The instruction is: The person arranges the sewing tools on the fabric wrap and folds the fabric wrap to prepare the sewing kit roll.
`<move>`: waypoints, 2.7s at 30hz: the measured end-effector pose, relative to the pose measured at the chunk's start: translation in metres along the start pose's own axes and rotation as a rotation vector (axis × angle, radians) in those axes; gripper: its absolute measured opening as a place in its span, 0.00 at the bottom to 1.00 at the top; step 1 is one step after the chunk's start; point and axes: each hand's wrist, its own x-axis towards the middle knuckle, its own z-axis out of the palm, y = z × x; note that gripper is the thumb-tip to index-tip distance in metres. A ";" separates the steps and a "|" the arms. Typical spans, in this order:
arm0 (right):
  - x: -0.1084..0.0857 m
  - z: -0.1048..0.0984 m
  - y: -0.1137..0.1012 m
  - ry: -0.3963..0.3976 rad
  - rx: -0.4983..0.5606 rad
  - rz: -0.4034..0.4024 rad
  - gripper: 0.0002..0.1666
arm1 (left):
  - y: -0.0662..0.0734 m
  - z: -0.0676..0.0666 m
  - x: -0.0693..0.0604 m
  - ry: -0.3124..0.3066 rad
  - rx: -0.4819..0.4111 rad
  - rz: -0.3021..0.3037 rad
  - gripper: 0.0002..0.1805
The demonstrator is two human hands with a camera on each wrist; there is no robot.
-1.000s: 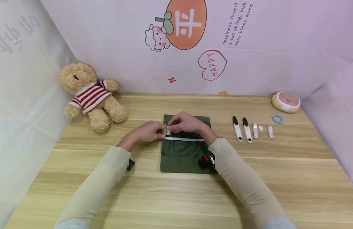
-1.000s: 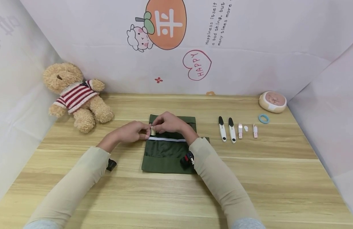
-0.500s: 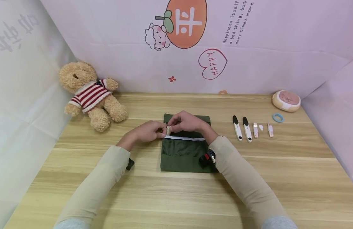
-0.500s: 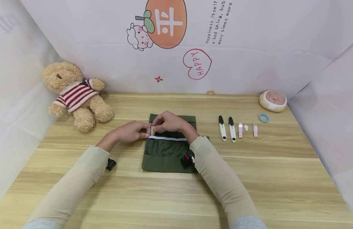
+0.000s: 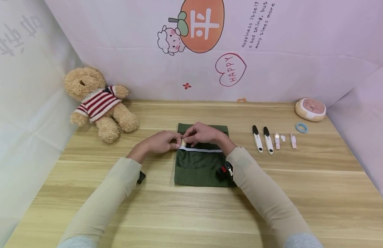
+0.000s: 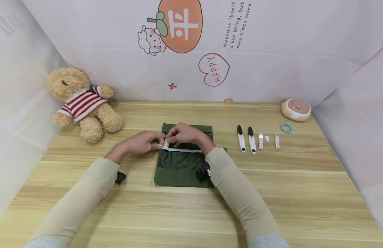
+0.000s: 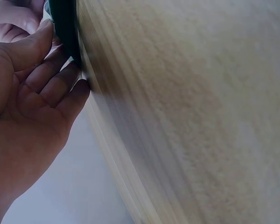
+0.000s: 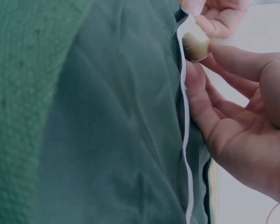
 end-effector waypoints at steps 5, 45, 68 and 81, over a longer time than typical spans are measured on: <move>0.001 0.001 -0.001 -0.011 -0.045 0.001 0.16 | 0.000 0.001 -0.001 0.000 -0.004 -0.011 0.06; 0.001 0.003 -0.011 -0.008 -0.174 0.015 0.14 | 0.002 0.002 -0.002 -0.020 0.005 -0.006 0.06; 0.006 0.004 -0.011 0.014 -0.212 -0.026 0.10 | 0.004 0.003 -0.005 -0.050 0.014 -0.024 0.06; 0.007 0.005 -0.010 0.013 -0.210 0.002 0.09 | 0.001 0.003 -0.004 -0.078 -0.038 -0.027 0.05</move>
